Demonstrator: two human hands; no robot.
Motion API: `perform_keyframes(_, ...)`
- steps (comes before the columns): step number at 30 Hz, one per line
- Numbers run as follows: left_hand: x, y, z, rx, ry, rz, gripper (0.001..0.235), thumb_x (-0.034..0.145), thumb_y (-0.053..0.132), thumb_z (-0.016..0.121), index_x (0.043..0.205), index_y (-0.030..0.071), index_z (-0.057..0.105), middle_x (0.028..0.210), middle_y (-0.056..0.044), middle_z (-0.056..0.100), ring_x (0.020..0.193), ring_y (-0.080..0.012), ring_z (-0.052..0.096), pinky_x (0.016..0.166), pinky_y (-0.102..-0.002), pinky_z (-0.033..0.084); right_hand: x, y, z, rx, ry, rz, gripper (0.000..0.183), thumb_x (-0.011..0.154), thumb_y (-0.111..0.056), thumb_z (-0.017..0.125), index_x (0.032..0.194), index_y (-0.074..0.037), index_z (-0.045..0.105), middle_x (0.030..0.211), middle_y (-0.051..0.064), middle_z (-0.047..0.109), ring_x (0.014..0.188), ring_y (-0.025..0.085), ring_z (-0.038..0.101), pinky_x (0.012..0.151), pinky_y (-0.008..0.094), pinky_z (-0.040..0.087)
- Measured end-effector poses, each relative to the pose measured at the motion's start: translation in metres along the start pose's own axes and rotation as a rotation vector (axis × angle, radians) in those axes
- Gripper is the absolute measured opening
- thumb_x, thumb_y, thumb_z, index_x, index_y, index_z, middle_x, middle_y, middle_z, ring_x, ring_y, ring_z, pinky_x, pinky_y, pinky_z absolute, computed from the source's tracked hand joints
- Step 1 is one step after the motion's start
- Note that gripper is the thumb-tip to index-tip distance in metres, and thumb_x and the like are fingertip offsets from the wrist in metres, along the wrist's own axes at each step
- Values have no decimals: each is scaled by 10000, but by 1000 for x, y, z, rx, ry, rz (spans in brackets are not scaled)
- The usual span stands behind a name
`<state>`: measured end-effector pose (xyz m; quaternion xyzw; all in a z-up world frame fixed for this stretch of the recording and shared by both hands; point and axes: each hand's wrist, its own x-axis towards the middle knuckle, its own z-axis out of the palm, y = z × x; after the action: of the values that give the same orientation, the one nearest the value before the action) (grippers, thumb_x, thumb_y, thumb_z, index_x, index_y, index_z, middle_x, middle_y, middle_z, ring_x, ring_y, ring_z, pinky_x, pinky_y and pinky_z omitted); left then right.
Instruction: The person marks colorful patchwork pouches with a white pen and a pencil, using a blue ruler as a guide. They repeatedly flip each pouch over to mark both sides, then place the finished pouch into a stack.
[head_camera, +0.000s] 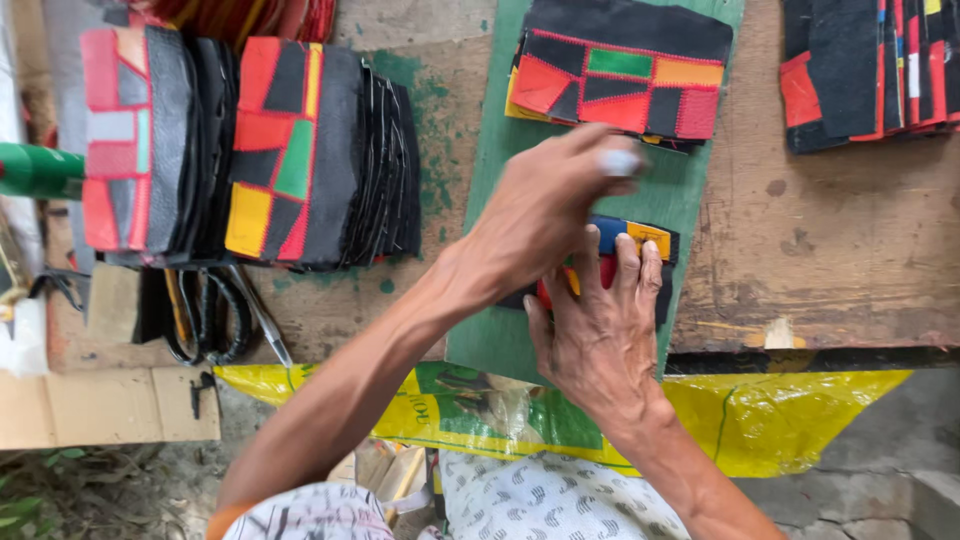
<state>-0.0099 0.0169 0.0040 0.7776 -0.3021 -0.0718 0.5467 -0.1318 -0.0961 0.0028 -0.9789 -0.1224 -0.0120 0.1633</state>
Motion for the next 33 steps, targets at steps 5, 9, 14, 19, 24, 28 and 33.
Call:
perform_keyframes(5, -68, 5, -23, 258, 360, -125, 191, 949, -119, 657, 1090, 6, 626, 1041, -147, 683, 946, -312, 716, 801, -383, 575, 5, -2, -3, -63, 3, -19, 682, 903, -357, 646, 1528, -139, 484, 1394, 279, 458, 1254, 537, 436, 1111, 710, 293)
perform_keyframes(9, -92, -1, -17, 263, 431, -156, 230, 917, -138, 655, 1093, 7, 623, 1051, -148, 677, 954, -309, 724, 803, -376, 585, 1, -5, -3, -110, -29, -25, 684, 931, -359, 645, 1564, -168, 468, 1400, 274, 462, 1260, 532, 441, 1121, 709, 294)
perform_keyframes(14, -86, 1, -19, 303, 355, -181, 242, 928, -95, 686, 1125, 25, 614, 1061, -148, 665, 933, -301, 735, 759, -356, 612, 4, -4, -3, -110, -32, -31, 681, 929, -369, 641, 1557, -169, 469, 1398, 274, 458, 1254, 527, 439, 1115, 711, 294)
perform_keyframes(19, -85, 6, -21, 370, 288, -147, 248, 930, -53, 695, 1133, 47, 595, 1055, -142, 651, 923, -339, 713, 728, -392, 598, 3, -4, -1, -109, -43, -25, 683, 931, -378, 636, 1561, -172, 468, 1400, 270, 452, 1257, 523, 438, 1120, 711, 293)
perform_keyframes(24, -81, 8, -24, 396, 202, -156, 195, 948, -6, 704, 1078, 56, 573, 1016, -126, 645, 864, -356, 698, 678, -418, 571, 5, -3, -3, -112, -34, -26, 684, 926, -376, 637, 1557, -175, 468, 1405, 272, 458, 1259, 519, 439, 1116, 705, 294)
perform_keyframes(28, -85, 9, -25, 407, 215, -153, 197, 956, -23, 688, 1106, 50, 583, 1020, -135, 639, 867, -377, 691, 679, -425, 565, 3, -4, -2, -109, -37, -24, 687, 929, -378, 641, 1561, -175, 466, 1402, 267, 461, 1258, 513, 441, 1120, 703, 294)
perform_keyframes(33, -84, 16, -29, 379, 185, -208, 138, 961, -7, 686, 1072, 9, 606, 1008, -159, 659, 827, -359, 702, 647, -401, 554, 4, -2, -4, -96, -20, -31, 685, 912, -371, 662, 1543, -166, 495, 1393, 269, 482, 1251, 507, 447, 1116, 695, 299)
